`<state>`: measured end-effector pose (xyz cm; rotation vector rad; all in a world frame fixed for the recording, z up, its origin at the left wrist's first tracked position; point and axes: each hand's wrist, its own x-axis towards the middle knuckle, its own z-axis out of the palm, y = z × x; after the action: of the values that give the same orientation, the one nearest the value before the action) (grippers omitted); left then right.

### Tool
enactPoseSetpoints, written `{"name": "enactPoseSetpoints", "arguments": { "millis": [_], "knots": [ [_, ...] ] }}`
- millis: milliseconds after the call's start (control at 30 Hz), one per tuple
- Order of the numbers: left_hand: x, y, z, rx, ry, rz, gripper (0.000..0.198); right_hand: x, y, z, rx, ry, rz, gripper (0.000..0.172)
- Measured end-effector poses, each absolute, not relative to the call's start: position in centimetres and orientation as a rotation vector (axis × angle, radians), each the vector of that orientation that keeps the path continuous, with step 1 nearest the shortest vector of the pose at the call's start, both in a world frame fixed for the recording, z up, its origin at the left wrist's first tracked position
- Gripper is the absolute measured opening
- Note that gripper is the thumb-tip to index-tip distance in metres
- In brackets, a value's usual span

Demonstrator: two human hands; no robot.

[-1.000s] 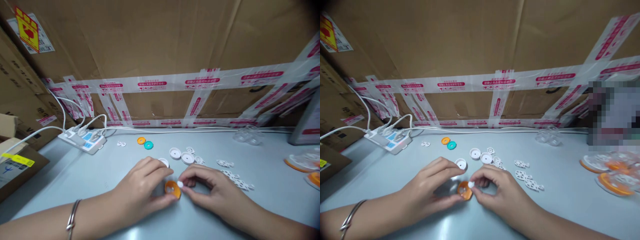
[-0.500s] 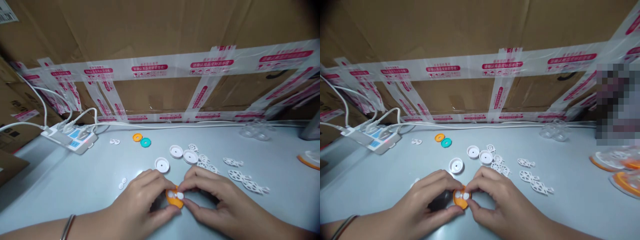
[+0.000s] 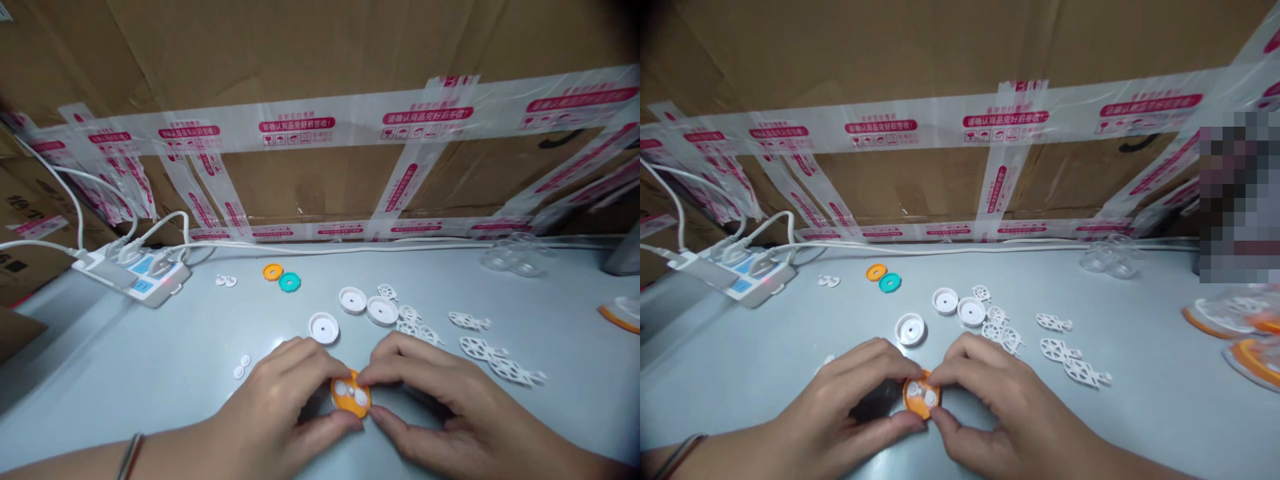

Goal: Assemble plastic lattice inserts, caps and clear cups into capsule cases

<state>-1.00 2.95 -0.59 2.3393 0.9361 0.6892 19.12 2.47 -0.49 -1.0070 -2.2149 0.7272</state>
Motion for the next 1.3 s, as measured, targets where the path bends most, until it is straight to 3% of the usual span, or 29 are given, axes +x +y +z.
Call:
{"name": "enactPoseSetpoints", "arguments": {
  "millis": [200,333,567,733,867,1000,1200,1300],
  "knots": [
    [-1.0,2.9,-0.6,2.334,0.940,0.724,0.017,19.7,2.4,-0.3,-0.799,-2.344,0.392,0.018],
    [-1.1,3.0,-0.6,2.338,0.939,0.742,0.020,19.6,2.2,-0.7,-0.833,-2.346,0.396,0.016],
    [-1.2,2.8,-0.4,2.304,0.947,0.747,0.023,19.2,2.1,-0.9,-0.952,-2.259,0.706,0.020],
    [-1.4,2.5,-0.5,2.257,0.965,0.793,0.020,18.7,1.6,-0.8,-1.186,-2.176,0.975,0.035],
    [-1.5,2.4,-0.6,2.261,0.912,0.891,0.020,18.1,1.1,-1.1,-1.124,-1.875,1.341,0.043],
    [-1.5,2.1,-0.6,2.285,0.836,0.973,0.021,17.6,1.0,-1.3,-1.009,-1.546,1.631,0.036],
    [-2.2,3.0,0.4,2.429,0.790,1.066,0.029,17.8,1.3,-1.0,-1.021,-1.416,1.705,0.031],
    [-2.7,4.2,1.5,2.523,0.931,1.057,0.015,17.9,1.6,-0.9,-1.045,-1.412,1.708,0.032]
  ]
}}
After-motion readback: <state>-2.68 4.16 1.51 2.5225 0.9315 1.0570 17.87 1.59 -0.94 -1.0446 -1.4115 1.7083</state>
